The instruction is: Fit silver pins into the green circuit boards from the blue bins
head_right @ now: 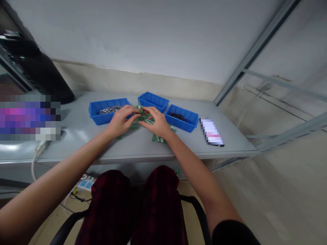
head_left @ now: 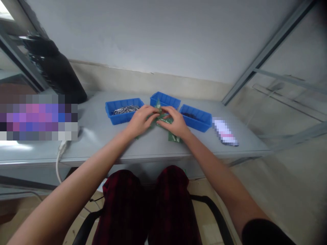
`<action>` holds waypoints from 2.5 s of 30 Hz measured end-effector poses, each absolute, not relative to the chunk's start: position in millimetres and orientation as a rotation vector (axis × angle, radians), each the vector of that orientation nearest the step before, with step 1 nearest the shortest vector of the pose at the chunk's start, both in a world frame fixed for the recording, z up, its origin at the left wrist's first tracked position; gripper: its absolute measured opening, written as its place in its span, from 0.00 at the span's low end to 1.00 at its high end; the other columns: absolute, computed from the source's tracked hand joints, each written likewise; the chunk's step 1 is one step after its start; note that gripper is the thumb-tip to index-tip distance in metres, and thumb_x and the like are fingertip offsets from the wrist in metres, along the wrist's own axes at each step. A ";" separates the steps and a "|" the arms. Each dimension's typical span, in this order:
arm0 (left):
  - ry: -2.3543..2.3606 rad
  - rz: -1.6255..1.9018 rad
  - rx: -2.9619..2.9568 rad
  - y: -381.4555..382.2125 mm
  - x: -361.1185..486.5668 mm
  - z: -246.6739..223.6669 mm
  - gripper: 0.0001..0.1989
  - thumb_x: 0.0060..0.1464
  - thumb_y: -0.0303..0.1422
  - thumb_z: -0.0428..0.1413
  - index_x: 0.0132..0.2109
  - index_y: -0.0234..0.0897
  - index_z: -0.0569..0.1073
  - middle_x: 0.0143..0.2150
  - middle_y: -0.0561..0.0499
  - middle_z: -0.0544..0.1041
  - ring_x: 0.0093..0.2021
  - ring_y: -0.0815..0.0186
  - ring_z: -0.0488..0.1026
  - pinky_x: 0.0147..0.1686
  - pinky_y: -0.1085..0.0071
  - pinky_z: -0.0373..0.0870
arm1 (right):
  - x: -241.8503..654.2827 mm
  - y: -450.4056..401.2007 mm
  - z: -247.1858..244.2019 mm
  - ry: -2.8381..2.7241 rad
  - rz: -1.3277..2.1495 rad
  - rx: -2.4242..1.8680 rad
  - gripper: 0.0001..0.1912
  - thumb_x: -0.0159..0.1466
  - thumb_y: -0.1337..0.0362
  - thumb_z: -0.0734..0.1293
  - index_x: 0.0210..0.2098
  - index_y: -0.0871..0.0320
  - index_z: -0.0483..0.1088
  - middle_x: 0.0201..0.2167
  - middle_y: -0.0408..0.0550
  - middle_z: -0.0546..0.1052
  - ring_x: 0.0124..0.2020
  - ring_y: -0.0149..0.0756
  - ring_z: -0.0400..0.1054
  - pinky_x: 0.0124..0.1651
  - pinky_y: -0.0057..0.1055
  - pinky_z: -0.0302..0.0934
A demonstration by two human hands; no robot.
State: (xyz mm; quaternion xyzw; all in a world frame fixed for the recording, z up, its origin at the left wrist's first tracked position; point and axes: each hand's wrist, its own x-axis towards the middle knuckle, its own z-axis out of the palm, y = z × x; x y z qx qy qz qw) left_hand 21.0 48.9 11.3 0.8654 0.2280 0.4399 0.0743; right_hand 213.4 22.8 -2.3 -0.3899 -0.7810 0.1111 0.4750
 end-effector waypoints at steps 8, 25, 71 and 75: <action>0.836 1.438 2.427 47.2 21.3 13.5 0.12 0.63 0.35 0.51 0.50 0.38 0.73 0.47 0.44 0.77 0.45 0.63 0.74 0.44 0.65 0.73 | 216.8 26.1 -0.8 -1.744 0.268 -1.082 0.11 0.65 0.56 0.64 0.40 0.56 0.73 0.36 0.47 0.78 0.37 0.37 0.72 0.42 0.36 0.70; 1.046 1.218 2.563 59.3 14.9 7.8 0.13 0.62 0.34 0.51 0.49 0.36 0.75 0.41 0.46 0.78 0.38 0.62 0.74 0.42 0.65 0.71 | 252.6 65.5 41.0 -1.798 -0.130 -1.229 0.14 0.69 0.63 0.60 0.47 0.55 0.76 0.46 0.51 0.79 0.48 0.43 0.72 0.56 0.44 0.63; 0.849 1.167 2.080 97.4 23.6 33.9 0.10 0.54 0.37 0.59 0.36 0.34 0.78 0.25 0.52 0.74 0.25 0.69 0.68 0.27 0.71 0.67 | 222.9 71.4 18.9 -1.572 0.858 -1.064 0.26 0.58 0.43 0.69 0.47 0.54 0.71 0.37 0.47 0.76 0.34 0.33 0.71 0.32 0.29 0.70; 0.881 1.247 1.964 92.1 22.1 41.4 0.10 0.52 0.38 0.61 0.34 0.33 0.77 0.24 0.52 0.73 0.25 0.69 0.68 0.28 0.72 0.67 | 222.0 66.7 21.9 -1.617 0.883 -1.076 0.19 0.57 0.48 0.72 0.35 0.56 0.70 0.24 0.40 0.72 0.24 0.28 0.66 0.27 0.27 0.64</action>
